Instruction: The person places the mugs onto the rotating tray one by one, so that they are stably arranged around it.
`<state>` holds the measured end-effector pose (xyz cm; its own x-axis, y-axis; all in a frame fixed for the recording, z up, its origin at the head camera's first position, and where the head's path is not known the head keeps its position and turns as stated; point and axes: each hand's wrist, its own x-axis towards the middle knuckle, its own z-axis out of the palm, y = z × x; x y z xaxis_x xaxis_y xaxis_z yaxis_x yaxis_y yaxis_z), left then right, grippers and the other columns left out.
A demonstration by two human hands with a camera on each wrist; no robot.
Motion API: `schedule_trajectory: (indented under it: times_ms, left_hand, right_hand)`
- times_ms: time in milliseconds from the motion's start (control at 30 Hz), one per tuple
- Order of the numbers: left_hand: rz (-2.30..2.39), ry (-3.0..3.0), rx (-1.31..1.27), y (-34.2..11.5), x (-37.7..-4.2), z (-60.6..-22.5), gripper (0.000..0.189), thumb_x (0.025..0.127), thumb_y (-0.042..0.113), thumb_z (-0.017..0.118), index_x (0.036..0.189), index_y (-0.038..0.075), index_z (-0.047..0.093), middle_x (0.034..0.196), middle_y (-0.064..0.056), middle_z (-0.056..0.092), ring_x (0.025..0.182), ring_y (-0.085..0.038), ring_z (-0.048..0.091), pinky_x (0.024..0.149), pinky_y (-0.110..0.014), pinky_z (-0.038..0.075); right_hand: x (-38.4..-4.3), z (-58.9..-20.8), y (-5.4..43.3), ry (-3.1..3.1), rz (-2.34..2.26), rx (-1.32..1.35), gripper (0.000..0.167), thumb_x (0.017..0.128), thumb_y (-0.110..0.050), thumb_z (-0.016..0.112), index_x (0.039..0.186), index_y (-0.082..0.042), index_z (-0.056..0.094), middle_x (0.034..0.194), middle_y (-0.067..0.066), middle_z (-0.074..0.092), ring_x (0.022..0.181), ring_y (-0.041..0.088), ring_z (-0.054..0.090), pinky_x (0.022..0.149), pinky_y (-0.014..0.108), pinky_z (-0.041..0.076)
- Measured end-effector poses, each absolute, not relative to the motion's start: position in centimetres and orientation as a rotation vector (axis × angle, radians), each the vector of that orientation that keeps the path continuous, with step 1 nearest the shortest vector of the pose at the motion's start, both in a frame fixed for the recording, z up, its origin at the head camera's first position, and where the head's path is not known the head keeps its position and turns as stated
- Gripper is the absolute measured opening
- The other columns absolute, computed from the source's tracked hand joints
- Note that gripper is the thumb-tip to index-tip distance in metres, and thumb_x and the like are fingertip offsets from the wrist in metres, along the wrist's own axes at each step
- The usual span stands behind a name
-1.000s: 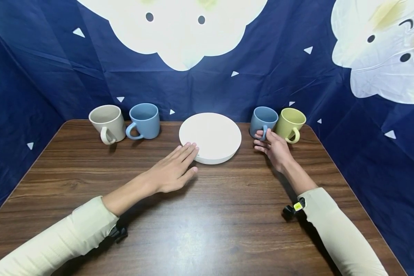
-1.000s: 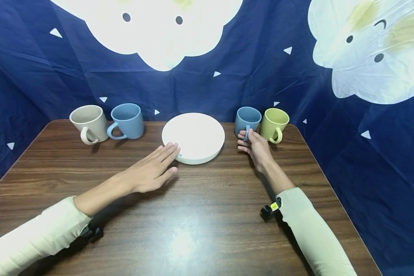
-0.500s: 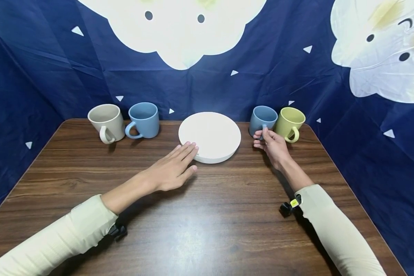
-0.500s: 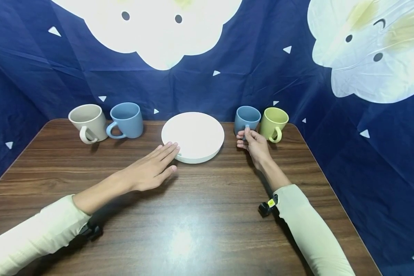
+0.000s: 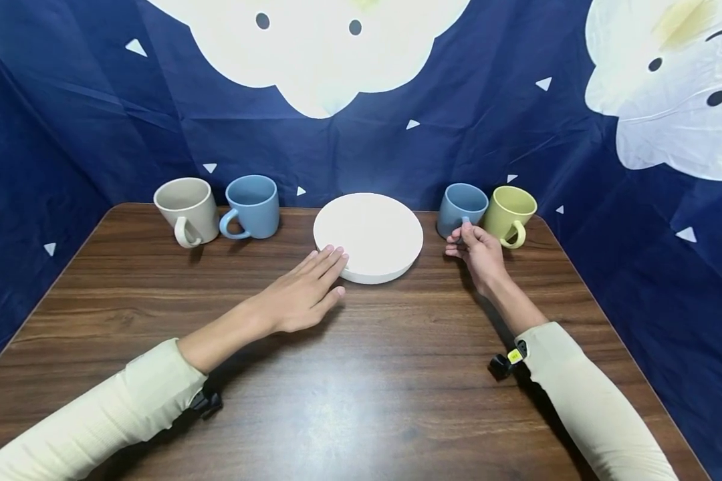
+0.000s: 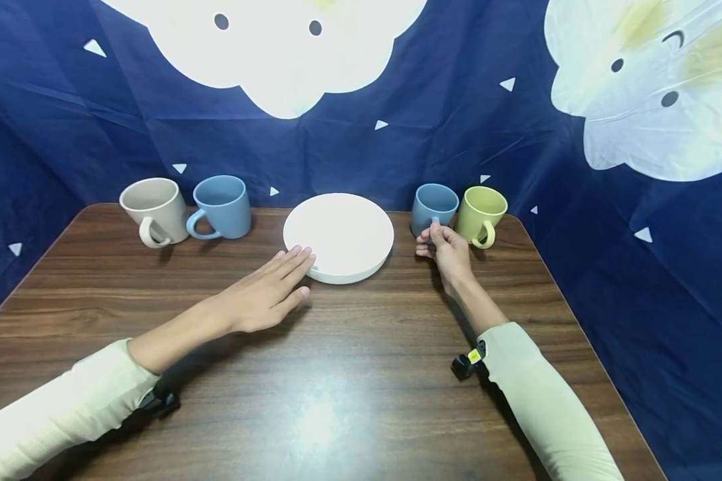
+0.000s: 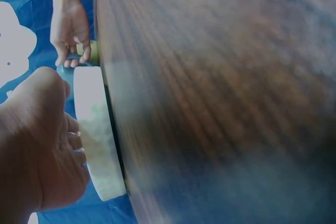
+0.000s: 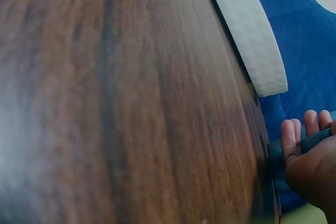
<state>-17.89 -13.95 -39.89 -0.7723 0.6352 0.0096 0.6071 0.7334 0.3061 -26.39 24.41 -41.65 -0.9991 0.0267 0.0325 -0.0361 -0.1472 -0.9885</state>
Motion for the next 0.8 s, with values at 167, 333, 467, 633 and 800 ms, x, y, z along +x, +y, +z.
schedule_trajectory:
  times_ms: [167,333,467,633,800]
  left_hand:
    - [0.456,2.845,1.009,-13.9,-17.8,-39.5,0.070,0.123,0.042,0.037,0.178,0.001,0.021,0.190,-0.019,0.014,0.179,-0.035,0.009,0.147,-0.056,0.012]
    - [0.451,2.850,1.003,-13.9,-17.8,-39.2,0.070,0.123,0.042,0.037,0.178,0.001,0.022,0.190,-0.018,0.015,0.179,-0.034,0.010,0.147,-0.055,0.012]
    - [0.437,2.854,1.001,-13.9,-17.9,-39.4,0.071,0.123,0.043,0.036,0.178,0.001,0.021,0.190,-0.018,0.014,0.179,-0.034,0.010,0.147,-0.055,0.012]
    - [0.444,2.853,1.013,-13.7,-18.0,-39.5,0.070,0.123,0.043,0.036,0.178,0.001,0.022,0.189,-0.019,0.016,0.179,-0.035,0.010,0.147,-0.055,0.012]
    - [0.429,2.843,1.006,-13.6,-17.9,-39.5,0.070,0.123,0.043,0.036,0.178,0.001,0.022,0.189,-0.019,0.015,0.179,-0.035,0.010,0.147,-0.056,0.012]
  right_hand:
    - [-26.2,-41.3,24.4,-2.015,2.357,0.026,0.037,0.121,-0.027,0.049,0.094,-0.010,0.067,0.086,-0.003,0.075,0.080,0.009,0.075,0.083,0.023,0.067]
    - [-26.3,-41.2,24.3,-2.012,2.362,0.038,0.038,0.122,-0.027,0.048,0.093,-0.010,0.066,0.087,-0.002,0.074,0.079,0.011,0.075,0.082,0.025,0.068]
    - [-26.1,-41.3,24.4,-2.002,2.382,0.056,0.038,0.122,-0.025,0.049,0.093,-0.009,0.066,0.087,-0.002,0.073,0.080,0.012,0.075,0.082,0.025,0.068]
    - [-25.8,-41.1,24.6,-1.998,2.376,0.108,0.037,0.121,-0.023,0.049,0.093,-0.007,0.066,0.088,-0.001,0.073,0.081,0.012,0.075,0.082,0.025,0.068]
    - [-25.6,-40.6,24.4,-2.041,2.325,0.181,0.036,0.122,-0.022,0.048,0.093,-0.009,0.067,0.089,-0.002,0.074,0.083,0.012,0.075,0.083,0.025,0.067]
